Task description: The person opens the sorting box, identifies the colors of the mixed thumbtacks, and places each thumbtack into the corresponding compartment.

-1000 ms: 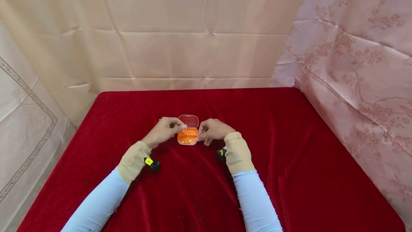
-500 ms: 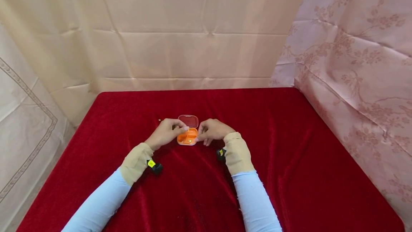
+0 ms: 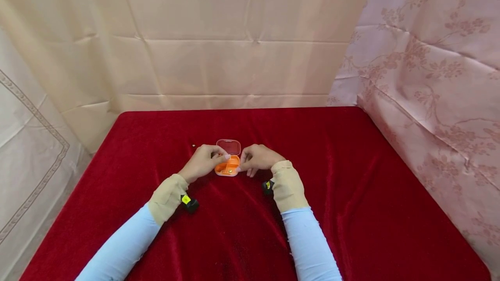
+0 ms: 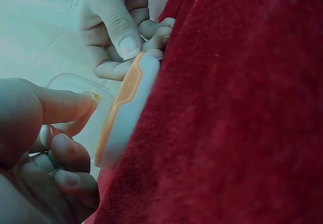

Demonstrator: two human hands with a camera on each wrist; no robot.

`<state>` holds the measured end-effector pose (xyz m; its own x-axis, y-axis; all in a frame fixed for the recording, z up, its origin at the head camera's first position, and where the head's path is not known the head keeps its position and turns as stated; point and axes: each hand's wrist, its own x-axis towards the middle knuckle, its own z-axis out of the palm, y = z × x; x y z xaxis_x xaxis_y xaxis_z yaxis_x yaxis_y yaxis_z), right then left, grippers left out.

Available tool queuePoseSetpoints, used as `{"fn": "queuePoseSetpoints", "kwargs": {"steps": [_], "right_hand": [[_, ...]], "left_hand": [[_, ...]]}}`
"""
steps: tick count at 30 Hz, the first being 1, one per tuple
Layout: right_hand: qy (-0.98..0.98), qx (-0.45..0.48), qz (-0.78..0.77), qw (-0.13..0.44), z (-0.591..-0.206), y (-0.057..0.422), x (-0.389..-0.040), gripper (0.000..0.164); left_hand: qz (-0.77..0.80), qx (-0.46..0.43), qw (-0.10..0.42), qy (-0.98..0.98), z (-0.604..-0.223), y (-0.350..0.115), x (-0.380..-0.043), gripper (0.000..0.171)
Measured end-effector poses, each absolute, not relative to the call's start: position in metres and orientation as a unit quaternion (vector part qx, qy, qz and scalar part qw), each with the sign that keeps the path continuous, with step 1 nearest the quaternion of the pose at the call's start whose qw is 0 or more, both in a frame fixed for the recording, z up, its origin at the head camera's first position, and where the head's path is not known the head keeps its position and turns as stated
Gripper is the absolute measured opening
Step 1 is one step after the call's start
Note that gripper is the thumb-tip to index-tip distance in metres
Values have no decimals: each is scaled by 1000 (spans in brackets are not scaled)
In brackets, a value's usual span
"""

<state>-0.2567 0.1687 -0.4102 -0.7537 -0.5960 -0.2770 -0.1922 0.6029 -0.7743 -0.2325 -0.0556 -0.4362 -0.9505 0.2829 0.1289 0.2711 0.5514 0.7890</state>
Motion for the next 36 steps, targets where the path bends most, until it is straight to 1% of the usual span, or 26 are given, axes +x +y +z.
{"fn": "queuePoseSetpoints", "kwargs": {"steps": [9,14,20,25,31,36], "right_hand": [[857,-224,-380,265,-411,170,-257,23],[857,-223,-383,261,-411,172,-257,24],[855,-227,-386,260,-411,171,-256,23],[854,-227,-387,263,-412,169,-257,23],[854,-233,-384,262,-411,169,-257,24],[853,-232,-386,264,-411,170,-256,25]], "left_hand": [[446,165,11,880,-437,-56,-233,14],[466,168,13,868,-430,-71,-240,16],[488,99,-4,867,-418,-114,-248,23],[498,37,-14,866,-423,-146,-254,26],[485,12,-2,875,-431,-154,-261,25],[466,4,-6,885,-438,-152,-265,25]]}}
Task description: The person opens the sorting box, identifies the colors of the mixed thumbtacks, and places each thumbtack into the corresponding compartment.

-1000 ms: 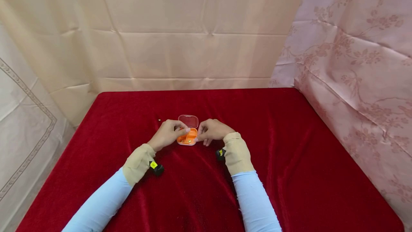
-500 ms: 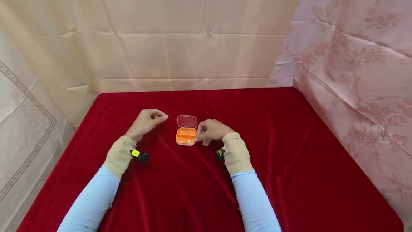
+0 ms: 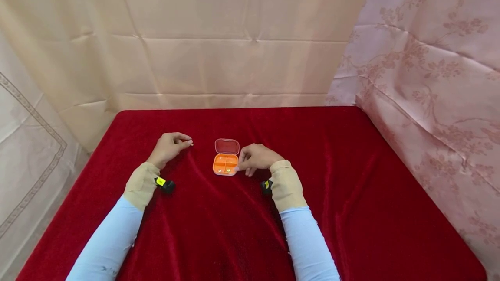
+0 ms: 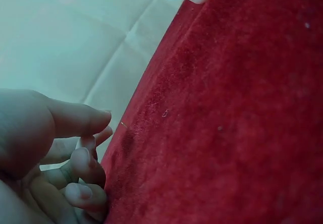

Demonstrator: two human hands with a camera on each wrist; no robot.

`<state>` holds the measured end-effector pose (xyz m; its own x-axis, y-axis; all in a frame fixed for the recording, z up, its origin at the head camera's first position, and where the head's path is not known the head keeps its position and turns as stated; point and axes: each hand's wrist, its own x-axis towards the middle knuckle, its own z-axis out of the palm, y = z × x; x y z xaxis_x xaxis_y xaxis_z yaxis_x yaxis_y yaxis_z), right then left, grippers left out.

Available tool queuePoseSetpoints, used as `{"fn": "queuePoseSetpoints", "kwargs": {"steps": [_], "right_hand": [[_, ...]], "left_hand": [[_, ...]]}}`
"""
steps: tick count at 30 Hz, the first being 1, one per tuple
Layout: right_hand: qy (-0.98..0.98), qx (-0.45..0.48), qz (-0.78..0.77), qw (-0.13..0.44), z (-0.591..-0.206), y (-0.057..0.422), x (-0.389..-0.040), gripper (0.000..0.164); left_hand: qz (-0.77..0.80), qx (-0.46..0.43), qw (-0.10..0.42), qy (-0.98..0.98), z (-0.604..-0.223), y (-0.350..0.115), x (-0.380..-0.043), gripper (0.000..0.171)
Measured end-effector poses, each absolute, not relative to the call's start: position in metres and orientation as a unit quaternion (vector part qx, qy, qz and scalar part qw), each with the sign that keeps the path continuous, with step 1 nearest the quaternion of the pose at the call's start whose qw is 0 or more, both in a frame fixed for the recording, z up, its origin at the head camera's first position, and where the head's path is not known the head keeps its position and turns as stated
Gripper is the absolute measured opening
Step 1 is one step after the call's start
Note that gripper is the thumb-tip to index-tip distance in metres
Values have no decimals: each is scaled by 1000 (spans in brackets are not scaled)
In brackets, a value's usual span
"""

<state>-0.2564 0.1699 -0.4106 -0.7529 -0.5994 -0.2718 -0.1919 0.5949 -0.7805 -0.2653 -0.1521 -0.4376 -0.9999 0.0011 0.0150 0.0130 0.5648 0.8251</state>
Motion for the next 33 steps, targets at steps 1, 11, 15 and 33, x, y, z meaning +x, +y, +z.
{"fn": "queuePoseSetpoints", "kwargs": {"steps": [1,11,15,33], "right_hand": [[853,-232,-386,264,-411,170,-256,25],[852,-222,-393,265,-415,169,-257,24],[854,-223,-391,262,-414,169,-257,23],[857,-220,-386,261,-412,169,-256,25]], "left_hand": [[-464,-2,7,-886,-439,-152,-266,25],[-443,6,-11,-896,-442,-153,-264,21],[-431,3,-1,-902,-443,-151,-265,18],[-368,-11,23,-929,-442,-145,-265,20]]}}
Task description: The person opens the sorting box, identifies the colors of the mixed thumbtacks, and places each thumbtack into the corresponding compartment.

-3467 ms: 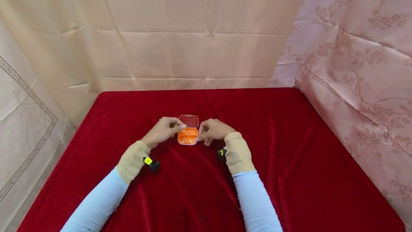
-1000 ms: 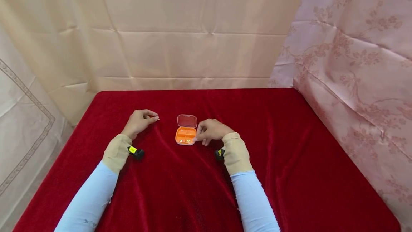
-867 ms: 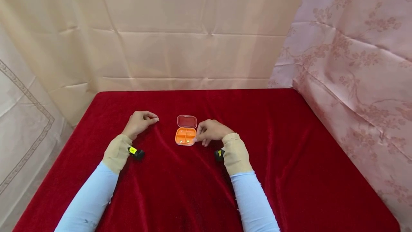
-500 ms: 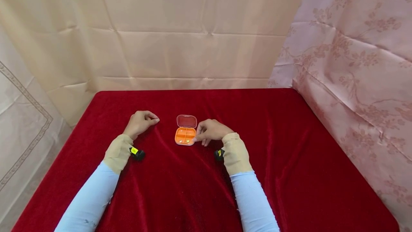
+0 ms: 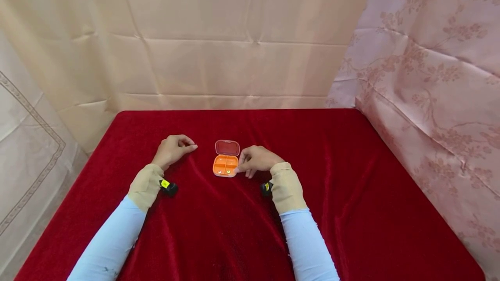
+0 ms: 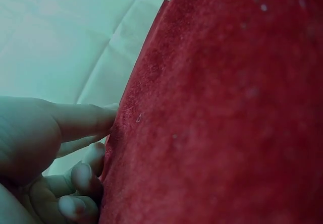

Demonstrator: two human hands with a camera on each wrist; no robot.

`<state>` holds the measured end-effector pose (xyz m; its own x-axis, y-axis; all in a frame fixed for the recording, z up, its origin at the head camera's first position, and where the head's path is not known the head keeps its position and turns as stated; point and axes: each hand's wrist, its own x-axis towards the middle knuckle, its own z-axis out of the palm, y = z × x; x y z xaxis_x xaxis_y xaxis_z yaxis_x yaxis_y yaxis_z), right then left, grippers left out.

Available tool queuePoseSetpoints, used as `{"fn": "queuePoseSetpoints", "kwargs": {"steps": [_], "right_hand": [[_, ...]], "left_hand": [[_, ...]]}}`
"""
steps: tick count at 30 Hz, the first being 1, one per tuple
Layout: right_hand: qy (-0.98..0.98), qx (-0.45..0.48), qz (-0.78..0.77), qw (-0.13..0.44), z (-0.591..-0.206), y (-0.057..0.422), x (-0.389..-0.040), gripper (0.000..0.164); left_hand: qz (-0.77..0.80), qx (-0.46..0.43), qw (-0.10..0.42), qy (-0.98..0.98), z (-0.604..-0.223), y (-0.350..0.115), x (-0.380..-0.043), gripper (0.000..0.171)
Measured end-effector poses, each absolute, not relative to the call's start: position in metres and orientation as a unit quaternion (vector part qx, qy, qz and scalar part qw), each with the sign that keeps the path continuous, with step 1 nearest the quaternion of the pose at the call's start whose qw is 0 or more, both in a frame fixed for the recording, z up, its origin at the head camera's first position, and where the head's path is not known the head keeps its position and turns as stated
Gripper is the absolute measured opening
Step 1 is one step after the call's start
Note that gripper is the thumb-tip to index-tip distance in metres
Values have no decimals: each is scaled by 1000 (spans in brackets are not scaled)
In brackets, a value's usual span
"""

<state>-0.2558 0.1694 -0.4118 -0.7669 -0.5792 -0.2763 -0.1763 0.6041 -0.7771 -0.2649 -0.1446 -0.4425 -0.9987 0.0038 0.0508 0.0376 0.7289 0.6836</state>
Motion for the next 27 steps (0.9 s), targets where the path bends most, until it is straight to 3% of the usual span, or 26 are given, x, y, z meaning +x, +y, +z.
{"fn": "queuePoseSetpoints", "kwargs": {"steps": [11,23,27], "right_hand": [[855,-221,-391,259,-409,169,-253,25],[855,-224,-388,260,-410,169,-253,25],[855,-229,-386,259,-409,169,-253,25]], "left_hand": [[-401,-1,-6,-916,-436,-145,-262,18],[-621,-47,-130,-771,-425,-157,-262,43],[-668,-50,-164,-724,-423,-158,-262,40]]}}
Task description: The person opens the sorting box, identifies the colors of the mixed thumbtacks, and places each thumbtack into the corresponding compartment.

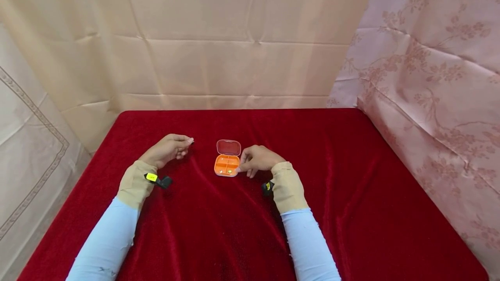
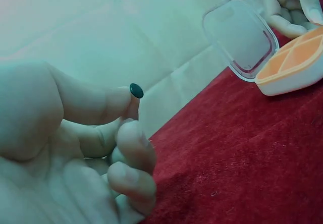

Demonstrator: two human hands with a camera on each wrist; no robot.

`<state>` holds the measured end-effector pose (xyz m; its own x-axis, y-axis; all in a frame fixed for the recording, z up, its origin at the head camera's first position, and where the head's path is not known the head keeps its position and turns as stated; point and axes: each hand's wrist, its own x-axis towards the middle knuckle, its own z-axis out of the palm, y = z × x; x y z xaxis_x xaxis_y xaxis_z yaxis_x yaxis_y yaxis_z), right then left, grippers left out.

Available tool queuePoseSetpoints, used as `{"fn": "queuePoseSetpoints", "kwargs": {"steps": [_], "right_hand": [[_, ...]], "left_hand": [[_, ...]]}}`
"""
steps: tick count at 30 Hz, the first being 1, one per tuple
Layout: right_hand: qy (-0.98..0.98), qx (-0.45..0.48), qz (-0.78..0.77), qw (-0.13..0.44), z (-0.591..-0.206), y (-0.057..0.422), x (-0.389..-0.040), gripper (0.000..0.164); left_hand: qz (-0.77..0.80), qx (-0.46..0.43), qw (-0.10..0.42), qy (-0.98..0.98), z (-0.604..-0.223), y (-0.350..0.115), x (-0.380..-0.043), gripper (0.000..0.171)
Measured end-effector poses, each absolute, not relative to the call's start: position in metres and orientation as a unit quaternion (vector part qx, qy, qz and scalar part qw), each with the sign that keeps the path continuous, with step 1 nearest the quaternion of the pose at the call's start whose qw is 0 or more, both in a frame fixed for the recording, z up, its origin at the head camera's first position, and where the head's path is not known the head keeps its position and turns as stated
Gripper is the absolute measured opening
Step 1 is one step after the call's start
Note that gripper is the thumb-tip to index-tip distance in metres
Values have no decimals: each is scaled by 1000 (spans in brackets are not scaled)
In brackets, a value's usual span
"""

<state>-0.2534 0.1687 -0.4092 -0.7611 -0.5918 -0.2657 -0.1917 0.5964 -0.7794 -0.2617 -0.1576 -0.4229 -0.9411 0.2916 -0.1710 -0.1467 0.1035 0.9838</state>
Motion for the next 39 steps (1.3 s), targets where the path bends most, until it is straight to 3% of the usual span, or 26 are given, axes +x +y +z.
{"fn": "queuePoseSetpoints", "kwargs": {"steps": [13,23,39], "right_hand": [[852,-231,-391,262,-410,170,-255,26],[853,-232,-388,261,-411,169,-256,25],[853,-227,-390,263,-412,170,-256,26]], "left_hand": [[752,25,215,623,-423,-161,-261,10],[754,-12,220,619,-426,-164,-261,17],[729,7,210,652,-425,-160,-263,21]]}}
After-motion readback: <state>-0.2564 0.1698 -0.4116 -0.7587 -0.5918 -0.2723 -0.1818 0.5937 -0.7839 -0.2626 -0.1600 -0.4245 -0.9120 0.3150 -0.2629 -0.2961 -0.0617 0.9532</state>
